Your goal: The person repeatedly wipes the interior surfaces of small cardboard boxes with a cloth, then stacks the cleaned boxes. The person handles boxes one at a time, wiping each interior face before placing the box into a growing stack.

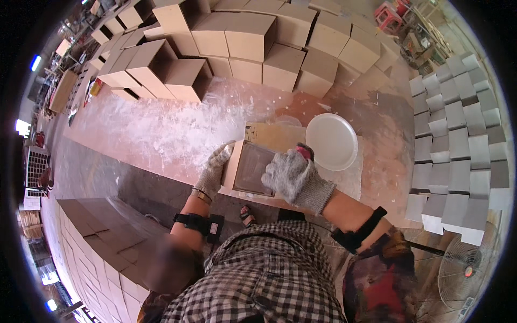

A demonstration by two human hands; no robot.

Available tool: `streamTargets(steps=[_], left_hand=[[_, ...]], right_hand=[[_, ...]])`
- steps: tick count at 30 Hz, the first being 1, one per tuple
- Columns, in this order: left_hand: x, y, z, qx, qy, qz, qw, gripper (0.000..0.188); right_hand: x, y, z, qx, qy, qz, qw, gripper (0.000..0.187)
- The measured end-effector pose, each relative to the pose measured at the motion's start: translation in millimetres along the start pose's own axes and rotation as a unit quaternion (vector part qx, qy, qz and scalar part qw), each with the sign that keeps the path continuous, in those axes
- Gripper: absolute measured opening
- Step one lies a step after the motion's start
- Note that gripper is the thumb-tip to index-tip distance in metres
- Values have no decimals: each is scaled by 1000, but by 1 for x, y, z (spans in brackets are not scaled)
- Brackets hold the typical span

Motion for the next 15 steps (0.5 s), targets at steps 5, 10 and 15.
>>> streamTargets(steps=[5, 10, 15], left_hand=[[8, 8, 2, 7, 40, 4, 999, 60], [6, 14, 2, 11, 27, -47, 998, 59], [4, 8, 4, 14, 36, -25, 999, 59]], right_hand=[[10, 11, -44, 208, -105, -128, 964, 13], [18, 42, 4, 266, -150, -193, 933, 16], [8, 52, 12, 253, -340, -179, 888, 15]])
Point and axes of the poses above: each hand's wrist, its own y-axis away from the middle knuckle, its own x-axis out of the palm, z = x × y, the point moved 6 cm from there along -y, towards the middle knuckle, and after that the axes turned 8 degrees about -y, right-handed, at the moved point
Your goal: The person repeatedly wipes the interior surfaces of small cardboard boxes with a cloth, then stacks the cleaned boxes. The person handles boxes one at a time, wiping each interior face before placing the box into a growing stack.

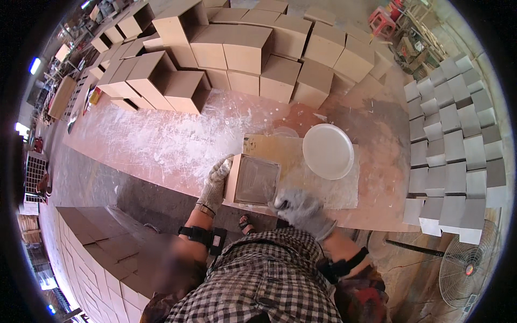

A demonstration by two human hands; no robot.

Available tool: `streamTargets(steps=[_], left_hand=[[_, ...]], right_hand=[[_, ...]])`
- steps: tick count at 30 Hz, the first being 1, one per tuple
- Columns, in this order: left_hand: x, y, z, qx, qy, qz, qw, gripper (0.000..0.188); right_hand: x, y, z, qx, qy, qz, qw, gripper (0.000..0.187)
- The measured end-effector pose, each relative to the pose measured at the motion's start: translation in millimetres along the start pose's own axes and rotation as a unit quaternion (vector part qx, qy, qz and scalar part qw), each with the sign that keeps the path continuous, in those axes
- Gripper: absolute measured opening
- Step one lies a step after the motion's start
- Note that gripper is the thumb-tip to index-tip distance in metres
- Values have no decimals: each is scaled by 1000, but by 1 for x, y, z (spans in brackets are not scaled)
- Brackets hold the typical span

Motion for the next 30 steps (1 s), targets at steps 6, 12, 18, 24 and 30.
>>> streamTargets(steps=[6, 12, 18, 24, 30], left_hand=[[-2, 4, -1, 3, -10, -12, 1000, 59], [1, 8, 4, -1, 17, -20, 1000, 55], [13, 10, 0, 9, 26, -22, 999, 54], [22, 10, -2, 25, 10, -18, 999, 55], [20, 13, -2, 27, -6, -16, 1000, 53]], right_hand=[[-13, -52, -63, 118, -22, -158, 980, 14], [6, -2, 22, 1, 282, -170, 944, 18], [-8, -16, -9, 97, 64, -80, 990, 12], [-13, -55, -82, 327, 118, -189, 918, 13], [-2, -84, -44, 234, 169, -57, 956, 26]])
Point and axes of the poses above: each hand's wrist, its own y-axis away from the middle knuckle, its own x-axis out of the palm, z = x × y, the point moved 6 cm from there along -y, towards the middle knuckle, and after that the axes turned 8 degrees about -y, right-handed, at the moved point
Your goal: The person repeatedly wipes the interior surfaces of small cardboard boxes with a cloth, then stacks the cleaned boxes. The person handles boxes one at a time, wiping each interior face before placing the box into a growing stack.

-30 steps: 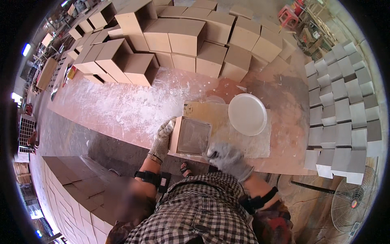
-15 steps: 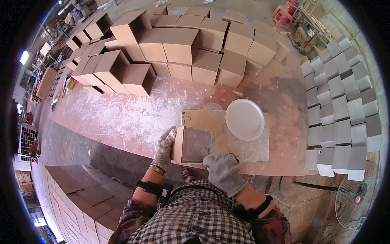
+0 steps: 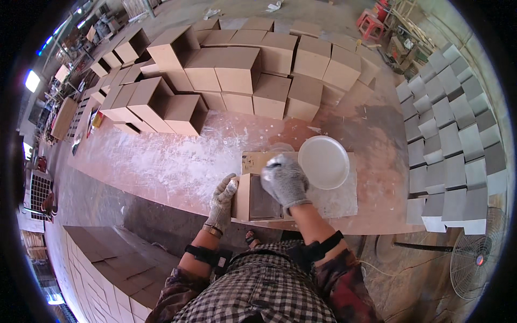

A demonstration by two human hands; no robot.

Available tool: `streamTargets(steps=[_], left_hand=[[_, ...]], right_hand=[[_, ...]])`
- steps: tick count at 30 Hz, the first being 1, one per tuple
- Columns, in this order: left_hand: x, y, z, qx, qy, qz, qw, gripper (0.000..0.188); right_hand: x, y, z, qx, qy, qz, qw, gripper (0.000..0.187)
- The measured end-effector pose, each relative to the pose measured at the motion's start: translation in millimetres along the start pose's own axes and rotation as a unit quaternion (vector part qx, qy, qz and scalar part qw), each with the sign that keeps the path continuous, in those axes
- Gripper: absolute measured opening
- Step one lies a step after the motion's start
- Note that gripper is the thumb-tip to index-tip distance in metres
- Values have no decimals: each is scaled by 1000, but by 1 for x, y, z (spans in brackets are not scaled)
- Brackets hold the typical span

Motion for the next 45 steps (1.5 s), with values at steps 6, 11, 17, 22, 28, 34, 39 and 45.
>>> streamTargets(steps=[6, 11, 17, 22, 28, 34, 39, 45], left_hand=[[3, 2, -4, 18, -17, 17, 1000, 55], [3, 1, -9, -10, -22, -4, 1000, 54], [9, -2, -8, 4, -28, 13, 1000, 55], [7, 2, -9, -1, -33, 4, 999, 55], [-3, -6, 0, -9, 0, 7, 1000, 56], [3, -6, -4, -14, 0, 17, 1000, 54], [4, -8, -4, -21, -11, 4, 1000, 54], [-6, -4, 2, -24, 18, 3, 1000, 57]], right_hand=[[-3, 27, 45, -101, -290, 43, 951, 12], [-14, 26, -22, 45, -461, 39, 885, 8], [-26, 9, 14, -175, -9, -189, 966, 11], [-6, 5, 46, -197, -172, -145, 954, 12], [-32, 55, 58, -381, -266, 15, 885, 17], [-25, 12, 9, -203, -172, -238, 934, 19], [-10, 28, 41, -244, -168, -145, 944, 12], [-17, 88, 78, -357, -33, 111, 927, 20]])
Point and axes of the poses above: each hand's wrist, its own y-axis away from the middle knuckle, its own x-axis out of the palm, z = x × y, the point moved 6 cm from there along -y, towards the middle knuckle, and after that the axes turned 8 degrees about -y, right-handed, at the moved point
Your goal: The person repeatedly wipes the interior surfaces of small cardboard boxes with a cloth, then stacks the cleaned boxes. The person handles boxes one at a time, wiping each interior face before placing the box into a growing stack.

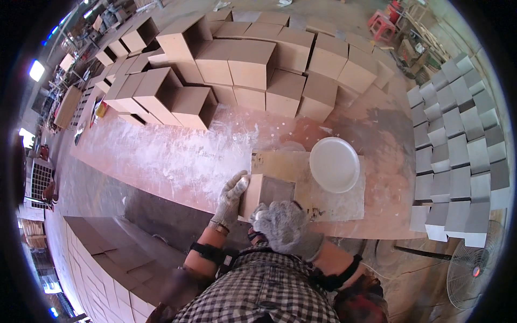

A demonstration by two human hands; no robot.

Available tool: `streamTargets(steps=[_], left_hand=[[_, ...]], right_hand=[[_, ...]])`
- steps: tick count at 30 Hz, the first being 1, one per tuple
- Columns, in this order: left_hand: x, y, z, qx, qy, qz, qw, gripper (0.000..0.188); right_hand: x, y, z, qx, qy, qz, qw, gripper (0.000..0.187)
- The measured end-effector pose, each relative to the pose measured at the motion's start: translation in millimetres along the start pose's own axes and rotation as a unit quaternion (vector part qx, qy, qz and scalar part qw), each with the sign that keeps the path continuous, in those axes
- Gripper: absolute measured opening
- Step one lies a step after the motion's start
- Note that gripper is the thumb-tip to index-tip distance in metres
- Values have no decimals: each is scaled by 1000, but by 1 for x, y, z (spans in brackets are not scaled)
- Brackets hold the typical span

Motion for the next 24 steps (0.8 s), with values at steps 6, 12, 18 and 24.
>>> streamTargets(steps=[6, 12, 18, 24], left_hand=[[14, -2, -5, -7, -17, 10, 1000, 55], [2, -6, 2, -4, 26, -7, 1000, 51], [8, -7, -2, -13, 7, 12, 1000, 52], [2, -6, -4, 1, -3, 12, 1000, 52]], right_hand=[[-30, -10, -50, 14, -58, -178, 982, 15], [8, 0, -13, -17, -1, -69, 997, 17], [10, 47, -10, -122, 12, -10, 992, 17], [-3, 52, -40, 9, 41, 0, 999, 25]])
Point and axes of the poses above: each hand's wrist, its own y-axis away from the middle knuckle, its own x-axis out of the palm, z = x × y, the point moved 6 cm from there along -y, towards the middle knuckle, and after that the axes turned 8 degrees about -y, right-handed, at the moved point
